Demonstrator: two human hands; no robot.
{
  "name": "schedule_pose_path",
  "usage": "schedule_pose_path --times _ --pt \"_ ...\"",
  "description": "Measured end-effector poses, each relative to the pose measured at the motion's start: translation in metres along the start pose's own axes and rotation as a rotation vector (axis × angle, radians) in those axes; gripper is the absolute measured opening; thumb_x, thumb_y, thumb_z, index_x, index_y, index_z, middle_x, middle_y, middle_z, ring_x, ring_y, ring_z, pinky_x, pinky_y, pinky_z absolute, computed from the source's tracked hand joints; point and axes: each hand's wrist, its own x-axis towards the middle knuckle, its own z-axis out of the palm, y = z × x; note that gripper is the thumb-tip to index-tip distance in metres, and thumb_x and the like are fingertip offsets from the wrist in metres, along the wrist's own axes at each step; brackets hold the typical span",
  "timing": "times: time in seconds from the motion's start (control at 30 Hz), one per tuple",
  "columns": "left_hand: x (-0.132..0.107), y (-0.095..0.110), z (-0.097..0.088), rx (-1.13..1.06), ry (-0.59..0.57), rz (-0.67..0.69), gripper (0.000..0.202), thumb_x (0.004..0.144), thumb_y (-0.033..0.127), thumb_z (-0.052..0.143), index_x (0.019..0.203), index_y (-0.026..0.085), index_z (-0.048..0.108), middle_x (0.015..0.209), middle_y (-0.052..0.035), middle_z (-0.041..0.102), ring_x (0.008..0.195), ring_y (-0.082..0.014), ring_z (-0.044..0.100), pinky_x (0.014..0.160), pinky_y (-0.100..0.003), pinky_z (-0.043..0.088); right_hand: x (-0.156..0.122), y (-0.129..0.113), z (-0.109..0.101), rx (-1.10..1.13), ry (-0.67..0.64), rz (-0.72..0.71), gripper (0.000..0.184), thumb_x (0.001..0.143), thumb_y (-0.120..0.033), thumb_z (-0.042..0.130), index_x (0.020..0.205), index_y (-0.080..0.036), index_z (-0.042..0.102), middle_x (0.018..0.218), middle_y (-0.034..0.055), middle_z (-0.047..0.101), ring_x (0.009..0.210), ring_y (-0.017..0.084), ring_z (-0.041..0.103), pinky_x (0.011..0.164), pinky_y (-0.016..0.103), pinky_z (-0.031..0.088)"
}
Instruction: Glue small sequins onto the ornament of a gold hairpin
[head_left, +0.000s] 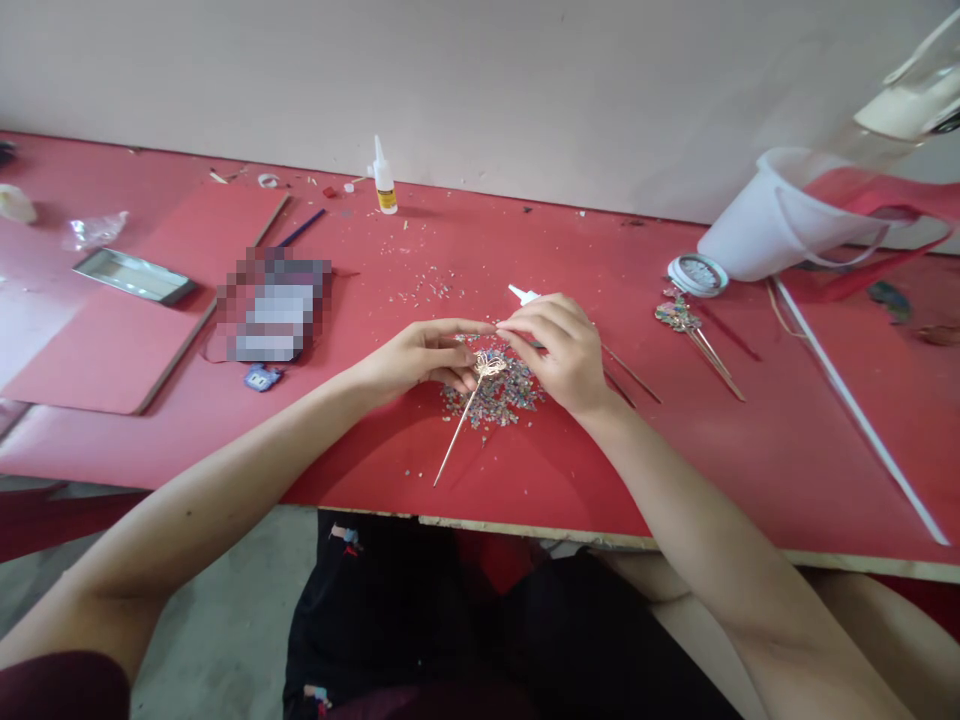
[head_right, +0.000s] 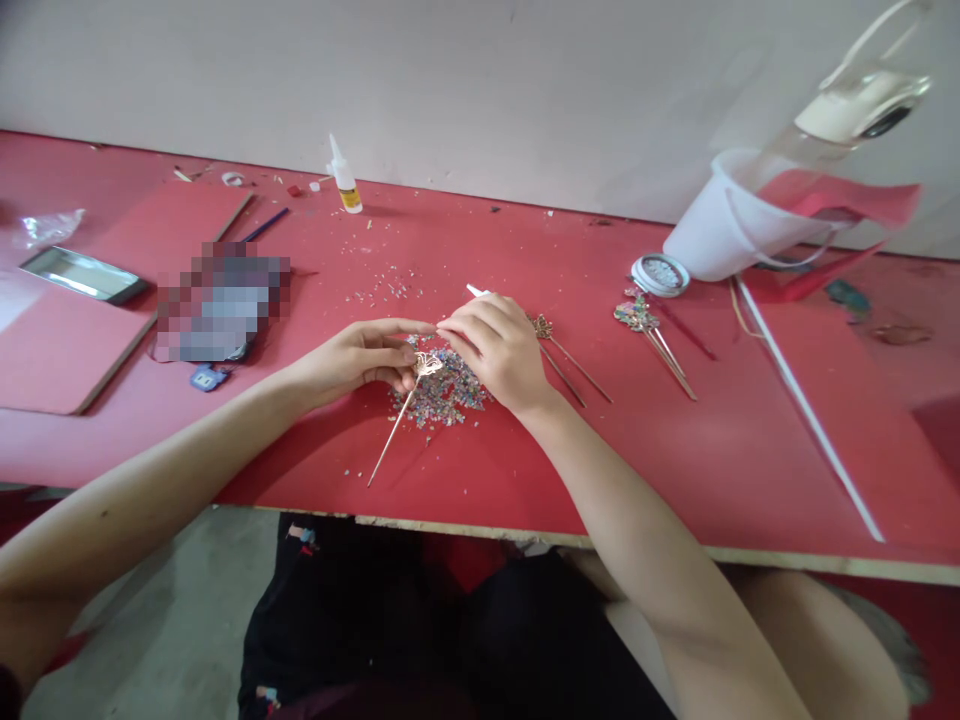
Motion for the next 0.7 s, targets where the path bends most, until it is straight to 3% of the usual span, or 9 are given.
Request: schedule_pose_path --times 0.27,0.4,0.53,0.7 --pt "-0.001 0.002 -0.001 -0.06 -0.032 0.003 0.04 0.085 0.01 0.057 0.125 0.014 0.057 0.075 -0.003 0.068 0.065 -0.009 0.065 0.067 -0.022 0.054 -0.002 0.008 0.001 -0.07 -0.024 -0.06 0.01 0.088 -0.026 0.058 0.096 -0.032 0.061 0.095 0.0001 0.066 0.094 0.022 0.058 0.087 0.042 0.042" --pt "0.002 0.001 0.0 -0.019 0.06 0.019 0.03 0.086 0.009 0.055 0.116 0.011 0.059 0.073 -0.0035 0.068 0.066 -0.0103 0.066 0.068 -0.023 0.055 0.003 -0.004 -0.002 0.057 0.045 0.009 0.005 0.087 -0.023 0.059 0.088 -0.028 0.06 0.085 -0.0001 0.065 0.084 0.019 0.059 0.081 0.039 0.047" --pt "0.005 -0.001 0.001 0.016 0.15 0.023 0.024 0.087 0.006 0.053 0.11 0.009 0.058 0.071 -0.0042 0.068 0.065 -0.0112 0.068 0.068 -0.025 0.056 0.004 -0.016 -0.004 0.176 0.004 0.111 0.005 0.087 -0.024 0.06 0.083 -0.026 0.062 0.08 -0.0003 0.064 0.077 0.017 0.059 0.077 0.037 0.048" --pt "0.006 -0.004 0.002 0.061 0.182 0.047 0.022 0.086 0.007 0.056 0.107 0.009 0.058 0.072 -0.0041 0.068 0.065 -0.0116 0.068 0.067 -0.025 0.057 0.002 -0.022 0.002 0.172 -0.112 0.034 0.005 0.087 -0.021 0.059 0.084 -0.024 0.061 0.078 0.0002 0.063 0.076 0.016 0.056 0.074 0.034 0.047"
